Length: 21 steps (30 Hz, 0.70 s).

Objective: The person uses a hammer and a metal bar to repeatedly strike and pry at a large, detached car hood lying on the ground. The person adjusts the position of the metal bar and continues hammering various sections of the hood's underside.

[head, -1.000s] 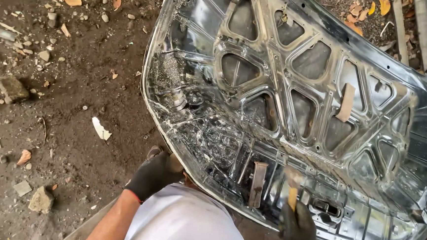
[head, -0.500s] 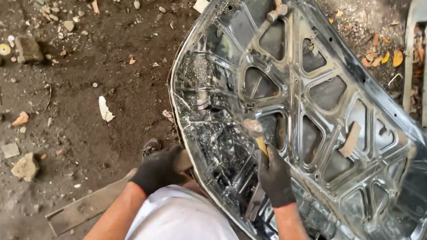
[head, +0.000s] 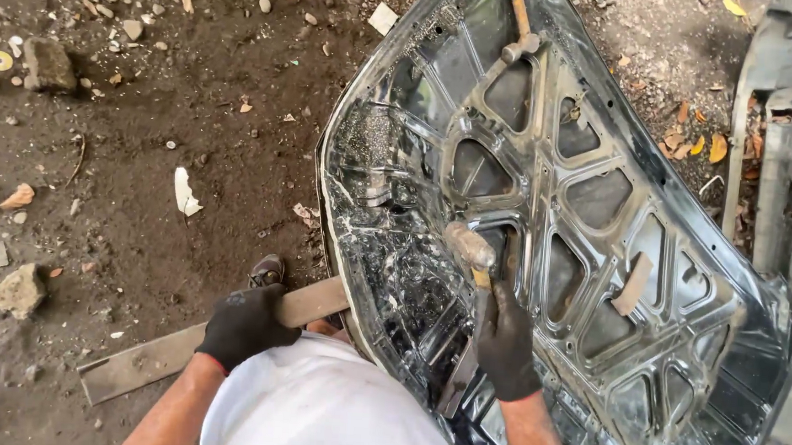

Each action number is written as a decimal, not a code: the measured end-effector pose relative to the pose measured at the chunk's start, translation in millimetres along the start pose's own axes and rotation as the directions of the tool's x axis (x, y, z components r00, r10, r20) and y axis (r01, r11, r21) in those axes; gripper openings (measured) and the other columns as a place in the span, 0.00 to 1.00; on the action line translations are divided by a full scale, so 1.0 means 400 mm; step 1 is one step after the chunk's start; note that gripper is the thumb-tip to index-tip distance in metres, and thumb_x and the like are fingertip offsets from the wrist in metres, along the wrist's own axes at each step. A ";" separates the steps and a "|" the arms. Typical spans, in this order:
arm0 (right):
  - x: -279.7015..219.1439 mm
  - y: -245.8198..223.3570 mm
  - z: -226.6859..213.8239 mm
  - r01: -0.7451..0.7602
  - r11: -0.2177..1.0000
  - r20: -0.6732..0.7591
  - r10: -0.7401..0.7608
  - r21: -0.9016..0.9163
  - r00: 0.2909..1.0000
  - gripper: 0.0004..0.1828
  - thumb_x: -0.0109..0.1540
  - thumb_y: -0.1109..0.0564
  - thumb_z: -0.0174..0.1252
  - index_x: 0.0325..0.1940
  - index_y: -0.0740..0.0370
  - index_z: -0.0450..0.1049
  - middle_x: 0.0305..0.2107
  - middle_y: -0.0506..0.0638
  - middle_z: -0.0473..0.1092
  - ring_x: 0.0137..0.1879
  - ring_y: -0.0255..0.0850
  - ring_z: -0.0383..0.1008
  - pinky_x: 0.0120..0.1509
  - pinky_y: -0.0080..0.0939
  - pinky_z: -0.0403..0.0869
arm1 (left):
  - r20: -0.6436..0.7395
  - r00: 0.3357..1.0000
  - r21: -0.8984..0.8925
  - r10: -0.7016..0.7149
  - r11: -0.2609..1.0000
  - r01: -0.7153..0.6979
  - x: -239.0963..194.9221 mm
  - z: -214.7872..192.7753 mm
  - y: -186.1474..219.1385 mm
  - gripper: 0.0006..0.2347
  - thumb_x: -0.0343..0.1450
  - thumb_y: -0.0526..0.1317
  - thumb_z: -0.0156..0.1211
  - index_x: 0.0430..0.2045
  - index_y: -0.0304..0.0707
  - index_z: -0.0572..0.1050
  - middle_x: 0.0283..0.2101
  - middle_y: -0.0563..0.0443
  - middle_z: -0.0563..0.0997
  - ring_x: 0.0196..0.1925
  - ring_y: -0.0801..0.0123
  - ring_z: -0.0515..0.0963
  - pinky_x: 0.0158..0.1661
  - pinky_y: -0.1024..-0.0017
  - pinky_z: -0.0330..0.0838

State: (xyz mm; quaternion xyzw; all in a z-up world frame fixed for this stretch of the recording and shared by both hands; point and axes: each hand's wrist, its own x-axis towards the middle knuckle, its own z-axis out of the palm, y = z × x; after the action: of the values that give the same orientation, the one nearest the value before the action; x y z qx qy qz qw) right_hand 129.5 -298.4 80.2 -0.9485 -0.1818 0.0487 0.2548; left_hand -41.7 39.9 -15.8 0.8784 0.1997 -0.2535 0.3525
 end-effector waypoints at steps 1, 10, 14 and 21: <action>0.000 -0.008 -0.002 0.008 1.000 -0.005 -0.008 -0.005 1.000 0.14 0.69 0.57 0.52 0.53 0.68 0.74 0.35 0.65 0.77 0.39 0.56 0.81 0.41 0.51 0.76 | 0.004 1.000 0.007 0.003 1.000 -0.003 0.002 0.002 -0.002 0.23 0.53 0.54 0.73 0.40 0.50 0.81 0.36 0.43 0.85 0.41 0.50 0.85 0.44 0.56 0.78; 0.023 0.004 0.046 0.098 0.995 0.065 -0.097 -0.001 0.993 0.11 0.69 0.56 0.51 0.48 0.66 0.74 0.30 0.64 0.75 0.34 0.60 0.77 0.35 0.54 0.74 | -0.027 0.999 -0.083 0.042 0.996 -0.044 0.007 -0.012 -0.023 0.23 0.52 0.54 0.74 0.39 0.50 0.80 0.37 0.42 0.84 0.43 0.49 0.84 0.44 0.54 0.76; 0.009 -0.042 0.049 -0.207 0.978 0.191 0.210 -0.036 0.959 0.13 0.69 0.53 0.48 0.48 0.62 0.74 0.26 0.61 0.75 0.29 0.56 0.77 0.33 0.53 0.74 | 0.037 0.999 -0.051 0.013 0.999 -0.011 0.001 -0.015 -0.014 0.21 0.53 0.54 0.73 0.35 0.48 0.80 0.37 0.42 0.84 0.44 0.50 0.84 0.45 0.55 0.77; -0.012 0.056 0.060 0.216 0.975 -0.062 -0.219 -0.060 0.974 0.13 0.71 0.57 0.48 0.53 0.67 0.73 0.33 0.67 0.75 0.37 0.61 0.77 0.38 0.54 0.74 | 0.011 1.000 -0.102 0.025 0.994 -0.024 -0.007 -0.001 -0.027 0.22 0.51 0.53 0.74 0.36 0.49 0.80 0.36 0.43 0.85 0.43 0.50 0.84 0.44 0.55 0.77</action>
State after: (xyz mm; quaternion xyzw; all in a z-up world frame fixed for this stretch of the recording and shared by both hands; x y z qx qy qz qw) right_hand 127.6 -307.2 48.4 -0.9304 -0.2771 -0.0167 0.2395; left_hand -49.4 46.9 -19.5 0.8601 0.1994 -0.2438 0.4013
